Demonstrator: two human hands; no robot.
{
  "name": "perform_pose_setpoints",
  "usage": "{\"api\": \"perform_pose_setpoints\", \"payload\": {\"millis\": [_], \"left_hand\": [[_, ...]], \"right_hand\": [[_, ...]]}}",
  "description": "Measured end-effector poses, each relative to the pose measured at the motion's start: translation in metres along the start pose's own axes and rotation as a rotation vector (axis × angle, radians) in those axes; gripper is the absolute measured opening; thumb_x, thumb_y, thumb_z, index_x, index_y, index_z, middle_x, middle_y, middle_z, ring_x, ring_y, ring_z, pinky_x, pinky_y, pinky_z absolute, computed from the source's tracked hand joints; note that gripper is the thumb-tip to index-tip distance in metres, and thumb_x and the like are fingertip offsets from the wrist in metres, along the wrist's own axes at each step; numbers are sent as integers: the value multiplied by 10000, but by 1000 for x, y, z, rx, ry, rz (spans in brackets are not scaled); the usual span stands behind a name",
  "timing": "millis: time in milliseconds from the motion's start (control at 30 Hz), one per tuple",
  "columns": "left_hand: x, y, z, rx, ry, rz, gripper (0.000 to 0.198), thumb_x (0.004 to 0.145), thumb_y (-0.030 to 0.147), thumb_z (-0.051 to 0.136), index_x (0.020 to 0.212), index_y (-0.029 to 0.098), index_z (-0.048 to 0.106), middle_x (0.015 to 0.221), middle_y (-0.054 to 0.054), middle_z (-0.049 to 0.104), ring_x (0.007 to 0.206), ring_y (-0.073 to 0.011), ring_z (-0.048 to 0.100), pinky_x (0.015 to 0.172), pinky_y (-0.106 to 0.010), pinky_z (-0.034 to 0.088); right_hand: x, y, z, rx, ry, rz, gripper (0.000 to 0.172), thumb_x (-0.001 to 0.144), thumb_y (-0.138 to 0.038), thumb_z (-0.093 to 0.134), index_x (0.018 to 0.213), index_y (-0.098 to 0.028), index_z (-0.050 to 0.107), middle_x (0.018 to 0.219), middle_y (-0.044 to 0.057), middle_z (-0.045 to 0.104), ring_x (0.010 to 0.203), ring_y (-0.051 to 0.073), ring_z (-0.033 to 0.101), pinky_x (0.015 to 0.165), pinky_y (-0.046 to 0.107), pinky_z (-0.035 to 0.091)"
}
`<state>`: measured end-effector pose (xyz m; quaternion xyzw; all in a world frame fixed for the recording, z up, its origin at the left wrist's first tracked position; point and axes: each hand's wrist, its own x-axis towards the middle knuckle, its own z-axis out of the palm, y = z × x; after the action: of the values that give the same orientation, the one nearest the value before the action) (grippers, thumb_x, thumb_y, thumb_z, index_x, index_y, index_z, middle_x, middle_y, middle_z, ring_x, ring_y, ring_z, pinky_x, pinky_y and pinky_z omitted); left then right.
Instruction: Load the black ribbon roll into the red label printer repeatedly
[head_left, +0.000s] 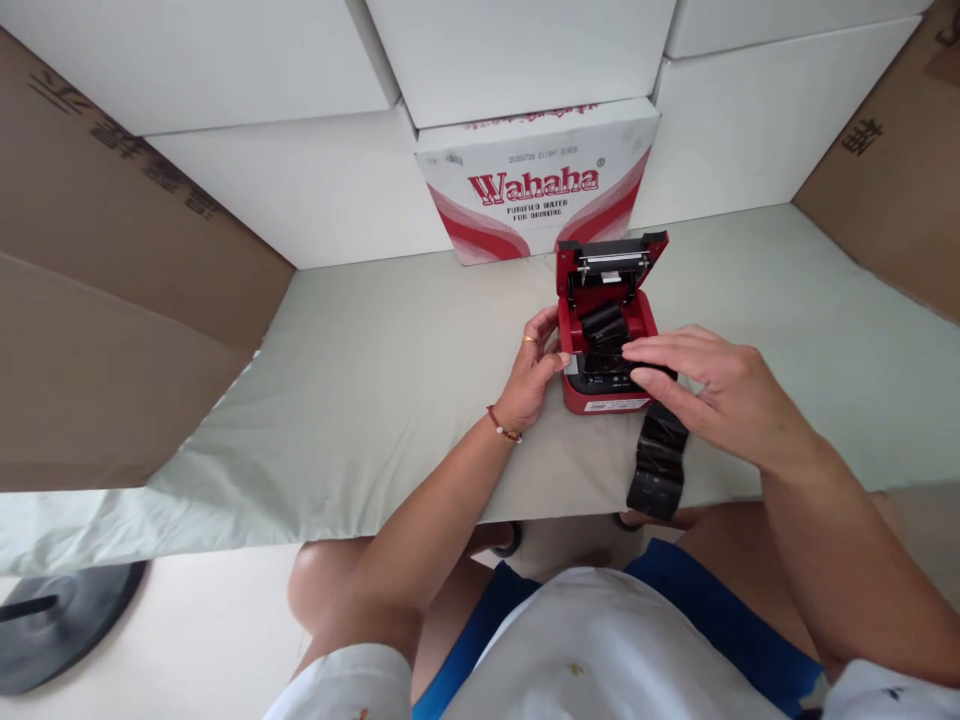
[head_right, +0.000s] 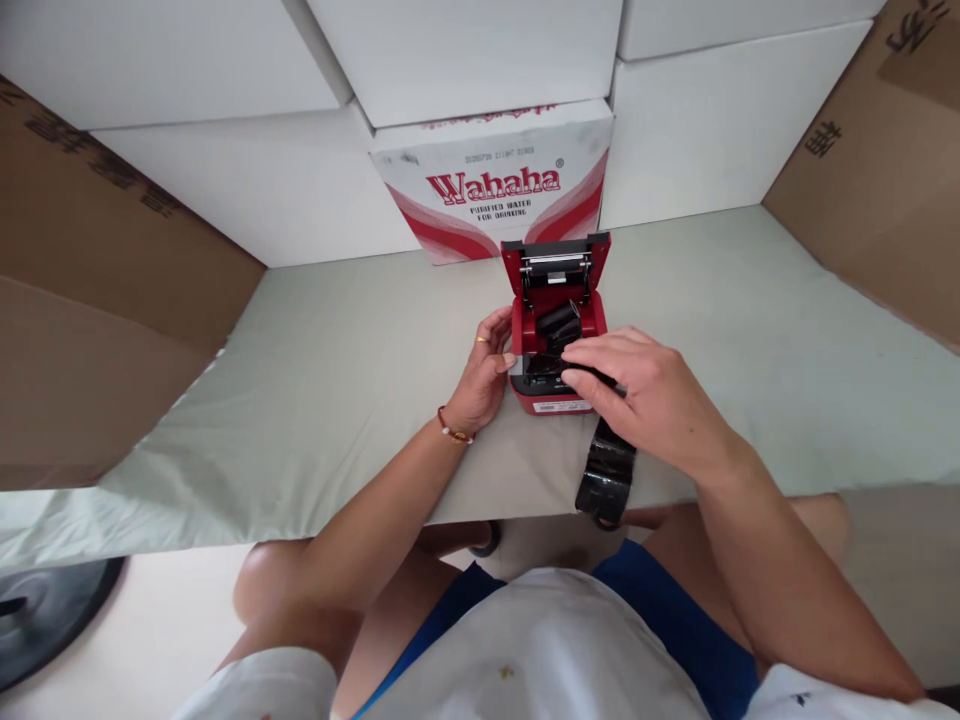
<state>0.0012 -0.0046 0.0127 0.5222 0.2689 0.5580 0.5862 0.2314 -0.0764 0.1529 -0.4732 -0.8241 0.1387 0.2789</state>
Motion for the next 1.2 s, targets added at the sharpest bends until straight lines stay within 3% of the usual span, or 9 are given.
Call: {"api": "perform_pose_setpoints", "payload": {"millis": [133, 300, 400, 567, 833, 1033, 1200], "left_hand": [[1, 0, -2, -5, 9, -15, 775, 792, 576, 872, 1445, 332, 533, 1662, -73, 498, 1607, -331, 391, 1346, -539, 303], [0, 0, -5, 39, -10, -8, 755, 825, 576, 843, 1456, 327, 513, 1680, -80, 473, 1616, -326, 374, 1343, -537, 281], [0, 0, -4, 35, -17, -4, 731, 841, 567, 830, 1455, 329, 513, 1664, -76, 491, 1606, -315, 391, 1341, -525, 282], [0, 1, -2, 26, -12, 6, 723, 840, 572, 824, 1449, 335, 515, 1647, -68, 502, 1578, -311, 422, 1335, -514, 286], [0, -1, -4, 43, -21, 4, 704, 856, 555, 808, 1455, 332, 513, 1641, -72, 505, 1592, -314, 401, 1340, -519, 267], [0, 0, -3, 44, -22, -4, 722, 847, 569, 815, 1455, 333, 507, 1645, -74, 496, 1578, -316, 417, 1337, -521, 272], [0, 0, -4, 55, -28, -1, 732, 846, 587, 812, 1460, 334, 503, 1649, -72, 491, 1589, -319, 404, 1344, -522, 258]], "right_hand": [[26, 13, 2, -235, 23, 77, 381, 1091, -334, 457, 1179, -289, 825, 1218, 61, 834, 1129, 287, 753, 981, 436, 555], [78, 22, 19, -518, -255, 50, 409, 1046, -218, 471, 1306, -288, 779, 1362, 49, 793, 1050, 277, 755, 715, 364, 474], [93, 16, 26, -624, -355, 72, 425, 1028, -180, 475, 1334, -269, 756, 1319, 82, 805, 996, 287, 755, 653, 362, 419], [95, 8, 32, -668, -367, 109, 445, 1031, -137, 415, 1245, -235, 793, 1299, 137, 799, 987, 316, 762, 666, 399, 445], [92, 8, 32, -660, -356, 131, 425, 1014, -165, 435, 1182, -244, 817, 1249, 116, 805, 967, 331, 764, 641, 400, 427], [88, 12, 31, -621, -316, 162, 362, 1045, -256, 482, 1228, -249, 794, 1321, 106, 783, 1006, 331, 755, 663, 380, 423], [94, 19, 36, -625, -358, 217, 342, 1015, -240, 520, 1236, -235, 780, 1314, 176, 757, 1004, 344, 748, 694, 384, 437]]}}
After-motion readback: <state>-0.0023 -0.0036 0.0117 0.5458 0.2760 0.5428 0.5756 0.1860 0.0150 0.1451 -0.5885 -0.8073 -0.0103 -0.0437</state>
